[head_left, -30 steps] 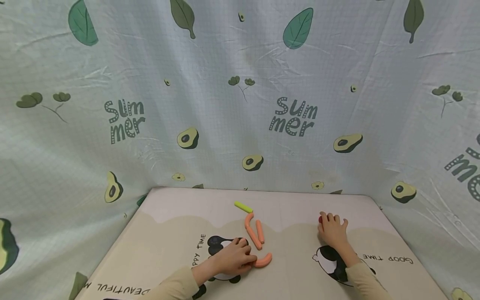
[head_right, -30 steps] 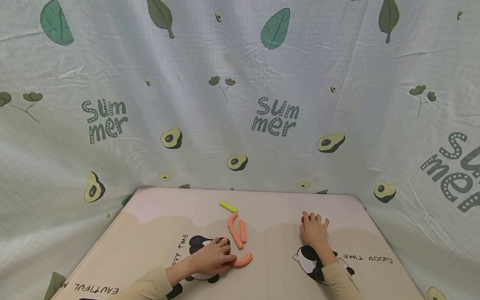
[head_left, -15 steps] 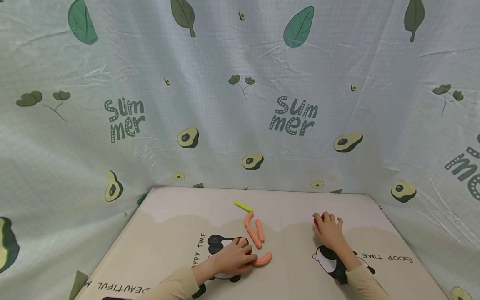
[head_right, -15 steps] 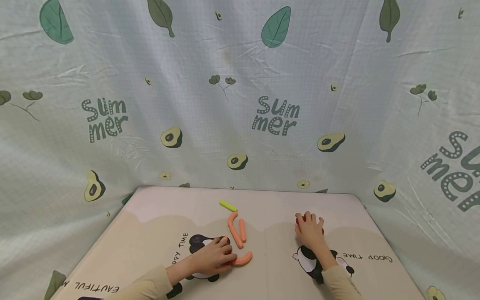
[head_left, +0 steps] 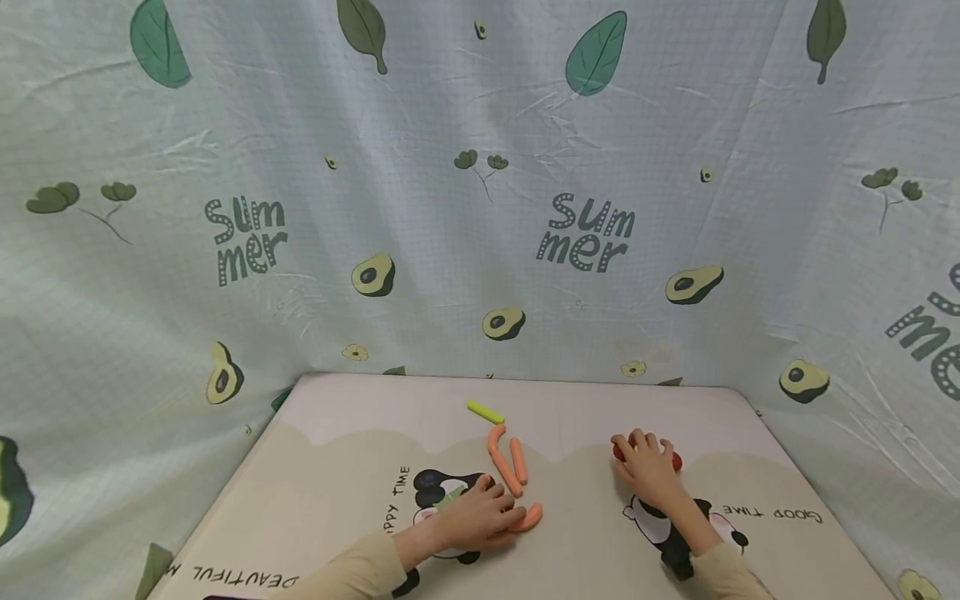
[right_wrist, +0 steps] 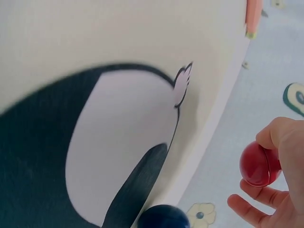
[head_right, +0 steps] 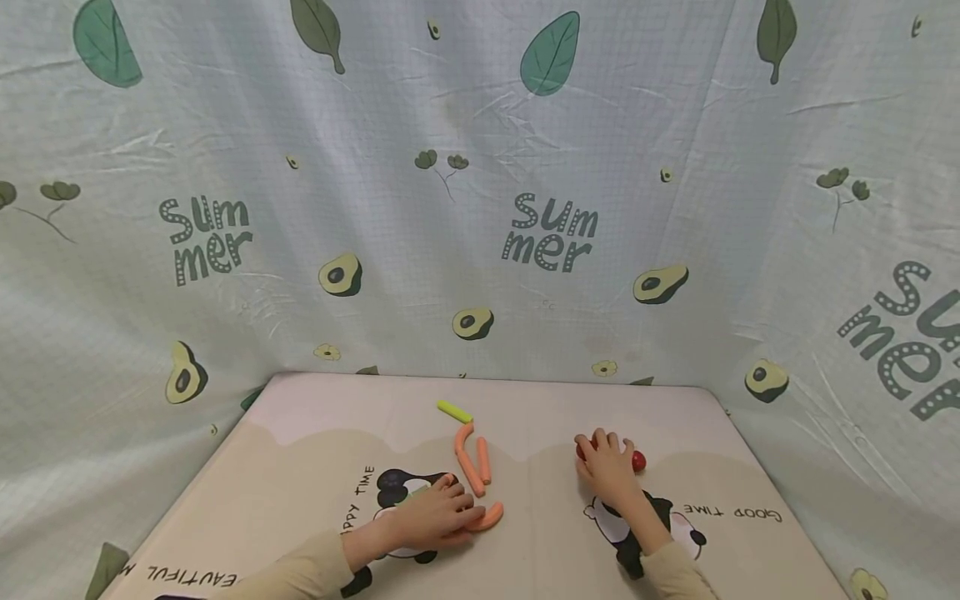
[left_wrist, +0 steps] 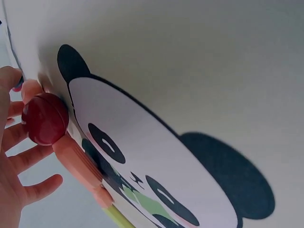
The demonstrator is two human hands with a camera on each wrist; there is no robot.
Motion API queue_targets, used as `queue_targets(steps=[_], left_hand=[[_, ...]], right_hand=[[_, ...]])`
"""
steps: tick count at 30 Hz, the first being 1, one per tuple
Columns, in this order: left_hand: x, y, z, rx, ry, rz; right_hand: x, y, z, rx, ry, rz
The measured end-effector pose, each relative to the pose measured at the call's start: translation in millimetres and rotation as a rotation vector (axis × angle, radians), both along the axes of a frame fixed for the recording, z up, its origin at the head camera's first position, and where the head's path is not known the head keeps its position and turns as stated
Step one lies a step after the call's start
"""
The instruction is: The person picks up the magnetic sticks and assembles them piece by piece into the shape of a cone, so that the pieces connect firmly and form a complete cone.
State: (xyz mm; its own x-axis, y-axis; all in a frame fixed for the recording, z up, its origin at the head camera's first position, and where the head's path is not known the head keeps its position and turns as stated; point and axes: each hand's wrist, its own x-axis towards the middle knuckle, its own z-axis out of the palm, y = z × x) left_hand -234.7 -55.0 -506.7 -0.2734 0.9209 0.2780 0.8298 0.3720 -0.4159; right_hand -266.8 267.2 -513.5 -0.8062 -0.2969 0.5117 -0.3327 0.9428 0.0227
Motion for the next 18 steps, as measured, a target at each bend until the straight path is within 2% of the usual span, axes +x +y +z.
queue_targets(steps=[4,12,18], left_hand=[[2.1,1.5,-0.8,-0.005,0.032,0.009],[5.6,2.7,1.4,-0.014,0.023,0.02],[6.2,3.6,0.5,-0.007,0.029,0.021]], right_hand=[[3.6,-6,0.8,0.003,0.006,0.011],[8.8,-18,1.4,0.004,-0.023,0.023],[11.9,-26,0.8,0.012,-0.008,0.046]])
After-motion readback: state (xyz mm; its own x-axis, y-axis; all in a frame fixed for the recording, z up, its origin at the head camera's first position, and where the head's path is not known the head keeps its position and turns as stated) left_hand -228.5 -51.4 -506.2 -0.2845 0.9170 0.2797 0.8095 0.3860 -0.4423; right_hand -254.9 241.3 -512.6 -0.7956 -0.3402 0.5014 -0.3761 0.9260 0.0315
